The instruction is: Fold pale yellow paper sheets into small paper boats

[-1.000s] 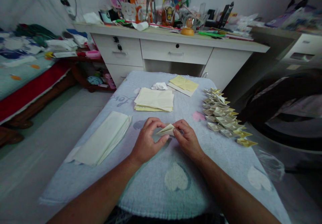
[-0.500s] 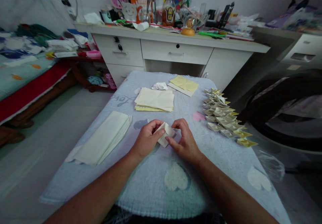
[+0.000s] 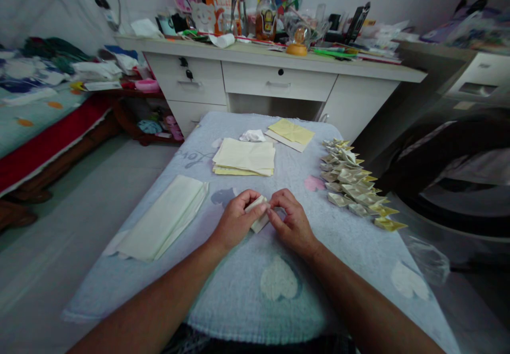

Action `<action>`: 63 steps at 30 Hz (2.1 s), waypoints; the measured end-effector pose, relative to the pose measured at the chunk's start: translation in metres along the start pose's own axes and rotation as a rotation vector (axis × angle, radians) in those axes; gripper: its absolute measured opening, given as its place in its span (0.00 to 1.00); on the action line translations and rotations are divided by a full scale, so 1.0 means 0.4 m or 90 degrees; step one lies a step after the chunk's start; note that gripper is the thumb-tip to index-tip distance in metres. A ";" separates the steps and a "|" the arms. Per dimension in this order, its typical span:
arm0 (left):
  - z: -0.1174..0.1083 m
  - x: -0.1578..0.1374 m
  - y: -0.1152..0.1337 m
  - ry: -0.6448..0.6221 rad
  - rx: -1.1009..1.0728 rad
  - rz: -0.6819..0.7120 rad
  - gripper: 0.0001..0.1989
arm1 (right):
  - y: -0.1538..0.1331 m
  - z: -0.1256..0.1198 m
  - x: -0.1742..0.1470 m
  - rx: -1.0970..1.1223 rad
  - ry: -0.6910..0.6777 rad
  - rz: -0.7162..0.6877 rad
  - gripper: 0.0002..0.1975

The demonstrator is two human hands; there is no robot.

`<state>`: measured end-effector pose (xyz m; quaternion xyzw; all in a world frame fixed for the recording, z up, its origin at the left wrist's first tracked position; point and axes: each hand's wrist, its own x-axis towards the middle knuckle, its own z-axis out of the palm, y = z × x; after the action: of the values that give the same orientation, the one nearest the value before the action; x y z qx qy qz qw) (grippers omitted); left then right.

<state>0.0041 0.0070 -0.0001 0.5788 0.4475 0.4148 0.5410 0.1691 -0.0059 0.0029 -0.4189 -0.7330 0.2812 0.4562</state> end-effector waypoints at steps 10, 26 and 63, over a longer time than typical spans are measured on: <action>-0.002 0.000 0.008 0.045 0.066 0.014 0.07 | -0.004 0.002 0.001 0.030 0.010 -0.002 0.03; -0.007 -0.005 0.008 0.060 0.112 0.072 0.09 | -0.011 -0.005 -0.002 0.054 -0.050 -0.023 0.02; -0.009 -0.024 0.018 -0.025 0.071 0.131 0.10 | -0.001 -0.004 -0.001 0.061 -0.024 0.034 0.05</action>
<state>-0.0014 -0.0015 0.0075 0.6591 0.3973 0.4309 0.4712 0.1706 -0.0065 0.0037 -0.4105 -0.7158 0.3359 0.4541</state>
